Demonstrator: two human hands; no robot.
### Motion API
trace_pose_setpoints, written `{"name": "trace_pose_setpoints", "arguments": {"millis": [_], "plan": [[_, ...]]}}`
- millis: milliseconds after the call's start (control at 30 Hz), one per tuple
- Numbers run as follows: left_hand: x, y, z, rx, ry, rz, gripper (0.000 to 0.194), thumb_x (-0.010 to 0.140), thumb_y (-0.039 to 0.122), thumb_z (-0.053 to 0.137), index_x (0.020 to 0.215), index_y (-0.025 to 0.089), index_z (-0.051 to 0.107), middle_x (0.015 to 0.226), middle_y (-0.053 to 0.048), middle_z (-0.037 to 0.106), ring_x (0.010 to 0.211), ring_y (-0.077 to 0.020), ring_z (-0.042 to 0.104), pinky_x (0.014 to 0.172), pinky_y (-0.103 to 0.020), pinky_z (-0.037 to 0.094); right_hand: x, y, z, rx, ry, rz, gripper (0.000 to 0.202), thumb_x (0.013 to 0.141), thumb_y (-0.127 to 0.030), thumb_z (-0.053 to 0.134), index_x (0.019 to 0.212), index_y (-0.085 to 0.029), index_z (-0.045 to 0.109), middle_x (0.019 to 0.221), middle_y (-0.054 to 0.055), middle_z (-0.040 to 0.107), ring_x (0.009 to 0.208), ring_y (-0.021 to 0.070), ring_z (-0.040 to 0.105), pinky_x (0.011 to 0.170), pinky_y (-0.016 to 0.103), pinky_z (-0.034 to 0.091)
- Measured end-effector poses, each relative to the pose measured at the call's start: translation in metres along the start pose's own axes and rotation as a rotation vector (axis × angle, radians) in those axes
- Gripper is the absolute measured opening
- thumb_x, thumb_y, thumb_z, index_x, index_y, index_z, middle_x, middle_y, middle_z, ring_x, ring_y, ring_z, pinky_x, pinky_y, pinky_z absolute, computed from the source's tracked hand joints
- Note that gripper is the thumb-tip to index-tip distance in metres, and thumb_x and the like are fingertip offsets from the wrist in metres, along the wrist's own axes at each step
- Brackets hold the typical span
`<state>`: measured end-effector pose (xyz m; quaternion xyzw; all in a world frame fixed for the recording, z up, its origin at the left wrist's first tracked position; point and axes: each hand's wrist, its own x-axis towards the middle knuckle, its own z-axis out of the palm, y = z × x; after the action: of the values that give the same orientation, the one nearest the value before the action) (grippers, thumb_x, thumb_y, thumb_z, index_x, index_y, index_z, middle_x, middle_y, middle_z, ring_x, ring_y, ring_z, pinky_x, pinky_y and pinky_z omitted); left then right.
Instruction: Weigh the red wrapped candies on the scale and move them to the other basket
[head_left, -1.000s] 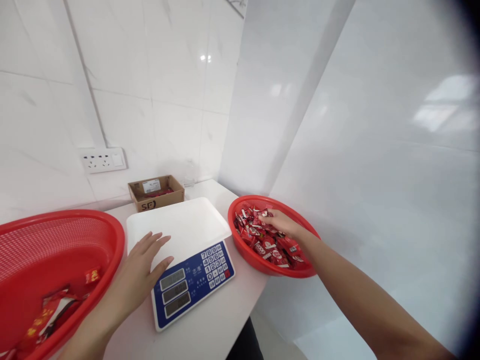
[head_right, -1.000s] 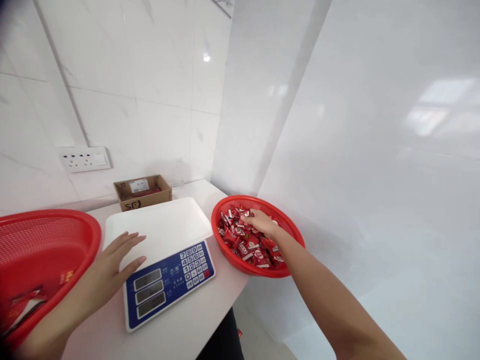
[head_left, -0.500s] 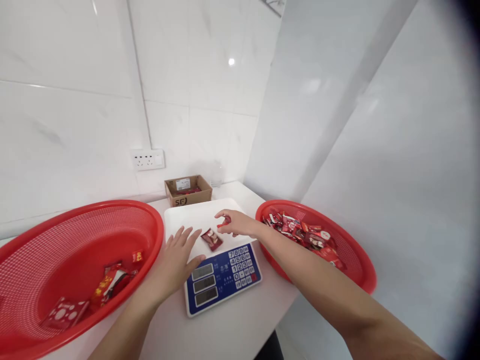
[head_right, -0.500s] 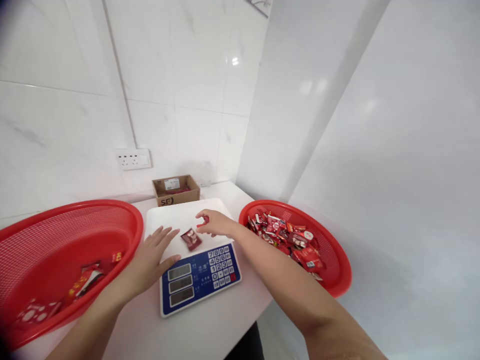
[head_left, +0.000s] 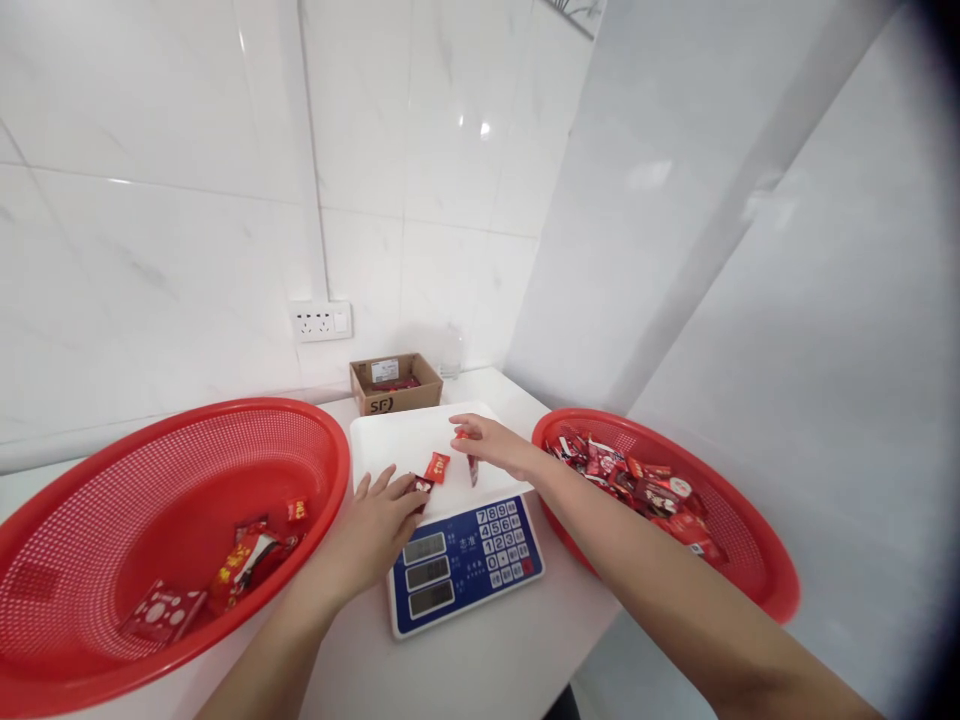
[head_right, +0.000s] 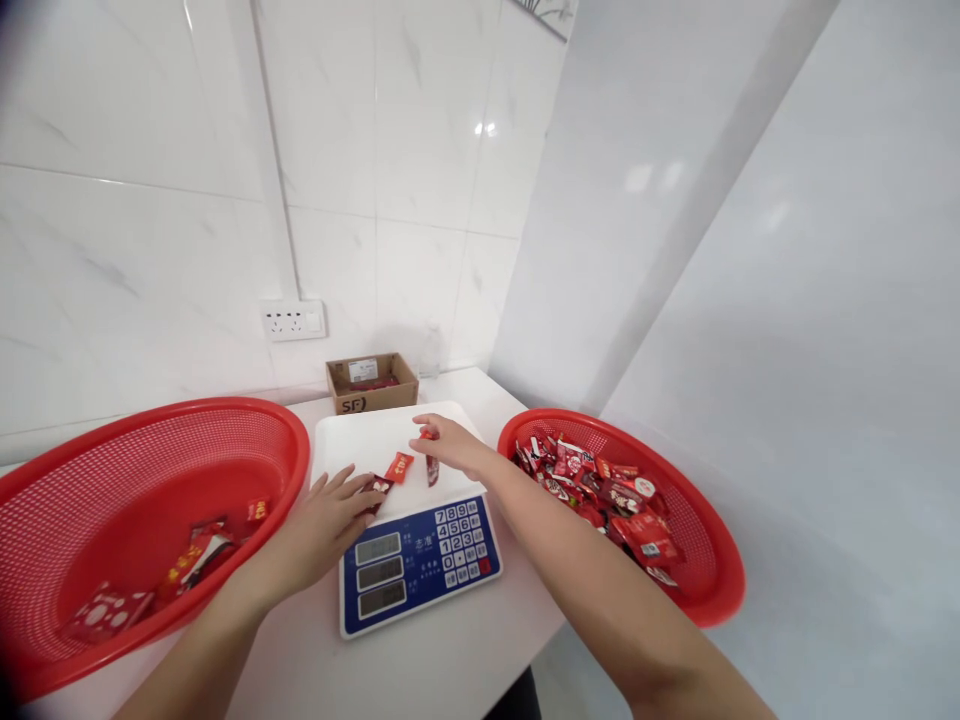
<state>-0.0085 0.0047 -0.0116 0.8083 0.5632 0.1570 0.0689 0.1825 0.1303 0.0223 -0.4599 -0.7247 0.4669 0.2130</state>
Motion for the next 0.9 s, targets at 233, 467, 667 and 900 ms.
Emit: {"name": "trace_pose_setpoints", "arguments": {"millis": [233, 467, 667, 900], "plan": [[0.003, 0.002, 0.000, 0.022, 0.076, -0.017, 0.034, 0.090, 0.019, 0.035, 0.114, 0.024, 0.059, 0.116, -0.008, 0.058, 0.104, -0.0237, 0.053, 0.088, -0.039, 0.042, 0.002, 0.005, 0.002, -0.052, 0.075, -0.026, 0.045, 0.081, -0.025, 0.052, 0.125, -0.020, 0.048, 0.130, 0.013, 0.050, 0.116, 0.0185, 0.049, 0.093, 0.033, 0.041], [0.005, -0.001, 0.004, 0.010, 0.115, -0.152, 0.032, 0.090, 0.031, 0.039, 0.109, 0.024, 0.063, 0.101, -0.009, 0.059, 0.091, -0.0241, 0.055, 0.080, -0.037, 0.043, -0.007, 0.009, -0.002, -0.274, 0.083, -0.076, 0.040, 0.072, -0.022, 0.062, 0.112, -0.017, 0.059, 0.119, 0.011, 0.059, 0.108, 0.0248, 0.054, 0.094, 0.039, 0.039], [0.005, -0.003, 0.006, -0.026, 0.151, -0.089, 0.034, 0.090, 0.032, 0.040, 0.119, 0.025, 0.056, 0.111, -0.007, 0.061, 0.102, -0.0250, 0.051, 0.089, -0.041, 0.038, -0.021, 0.011, -0.004, -0.334, 0.030, -0.144, 0.031, 0.074, -0.019, 0.058, 0.105, -0.021, 0.062, 0.111, 0.005, 0.065, 0.094, 0.0185, 0.061, 0.088, 0.033, 0.044], [0.000, 0.004, -0.015, -0.244, 0.312, -0.264, 0.034, 0.092, 0.034, 0.030, 0.104, 0.021, 0.059, 0.102, -0.006, 0.066, 0.094, -0.0214, 0.059, 0.077, -0.033, 0.046, -0.048, 0.045, -0.090, -0.823, 0.291, 0.145, 0.024, 0.082, -0.020, 0.044, 0.094, -0.018, 0.064, 0.096, 0.011, 0.067, 0.092, 0.0232, 0.061, 0.080, 0.034, 0.043]]}}
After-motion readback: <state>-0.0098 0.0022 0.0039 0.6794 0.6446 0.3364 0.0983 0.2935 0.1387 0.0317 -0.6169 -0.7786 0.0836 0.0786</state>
